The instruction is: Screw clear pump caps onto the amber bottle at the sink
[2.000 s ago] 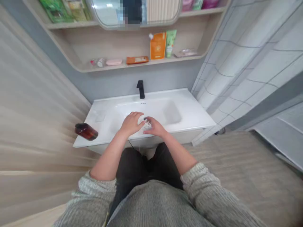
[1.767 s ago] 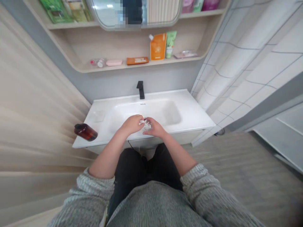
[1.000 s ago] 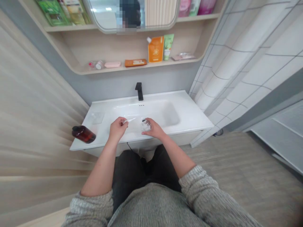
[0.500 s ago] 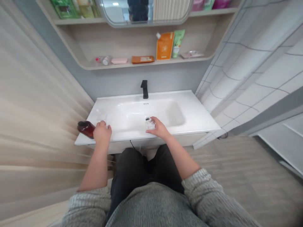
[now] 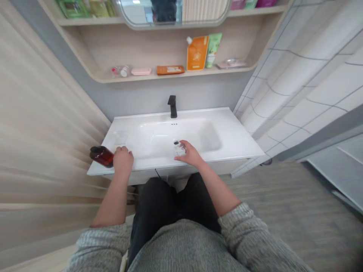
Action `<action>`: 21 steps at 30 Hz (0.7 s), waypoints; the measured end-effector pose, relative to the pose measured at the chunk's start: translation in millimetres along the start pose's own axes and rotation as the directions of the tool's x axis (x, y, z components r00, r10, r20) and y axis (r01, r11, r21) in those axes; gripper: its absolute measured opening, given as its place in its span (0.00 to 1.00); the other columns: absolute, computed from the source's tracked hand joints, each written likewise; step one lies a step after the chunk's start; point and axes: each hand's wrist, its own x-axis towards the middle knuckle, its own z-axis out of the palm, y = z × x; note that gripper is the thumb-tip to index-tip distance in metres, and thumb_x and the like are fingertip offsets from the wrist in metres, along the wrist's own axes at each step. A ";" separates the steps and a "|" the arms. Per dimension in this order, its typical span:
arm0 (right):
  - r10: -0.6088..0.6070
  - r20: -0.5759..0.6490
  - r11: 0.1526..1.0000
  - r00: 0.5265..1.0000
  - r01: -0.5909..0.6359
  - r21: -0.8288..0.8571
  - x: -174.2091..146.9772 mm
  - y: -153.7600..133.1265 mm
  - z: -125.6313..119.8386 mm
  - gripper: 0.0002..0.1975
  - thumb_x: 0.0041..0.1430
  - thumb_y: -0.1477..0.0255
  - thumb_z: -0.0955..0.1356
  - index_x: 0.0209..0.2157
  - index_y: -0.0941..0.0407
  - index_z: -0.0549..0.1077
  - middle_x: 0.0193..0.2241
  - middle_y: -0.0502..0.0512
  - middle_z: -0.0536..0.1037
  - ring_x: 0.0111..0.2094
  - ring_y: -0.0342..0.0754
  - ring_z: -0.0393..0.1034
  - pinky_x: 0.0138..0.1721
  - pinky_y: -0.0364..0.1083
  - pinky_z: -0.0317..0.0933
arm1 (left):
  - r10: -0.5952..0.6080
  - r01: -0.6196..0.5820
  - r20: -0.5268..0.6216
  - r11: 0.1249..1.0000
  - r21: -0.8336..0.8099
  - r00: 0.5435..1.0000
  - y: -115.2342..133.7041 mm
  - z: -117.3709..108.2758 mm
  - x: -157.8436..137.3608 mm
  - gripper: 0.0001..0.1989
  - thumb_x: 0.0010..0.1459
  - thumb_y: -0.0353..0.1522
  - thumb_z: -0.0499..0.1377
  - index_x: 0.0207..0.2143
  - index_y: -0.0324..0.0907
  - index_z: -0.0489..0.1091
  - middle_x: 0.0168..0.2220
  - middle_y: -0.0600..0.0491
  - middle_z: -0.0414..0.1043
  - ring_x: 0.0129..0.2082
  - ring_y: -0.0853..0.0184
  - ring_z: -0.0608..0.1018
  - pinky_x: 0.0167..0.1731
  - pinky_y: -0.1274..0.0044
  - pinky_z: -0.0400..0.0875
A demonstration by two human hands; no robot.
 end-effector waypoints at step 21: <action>-0.016 -0.012 1.000 1.000 0.016 0.000 0.4 4.9 2.2 0.51 0.47 0.55 0.87 0.69 0.51 0.71 0.56 0.61 0.81 0.50 0.59 0.79 0.56 0.57 0.74 | -0.089 0.076 -0.119 0.991 -0.109 0.989 -15.5 -38.1 -25.3 0.15 0.73 0.44 0.55 0.45 0.43 0.74 0.45 0.40 0.80 0.48 0.46 0.83 0.50 0.60 0.77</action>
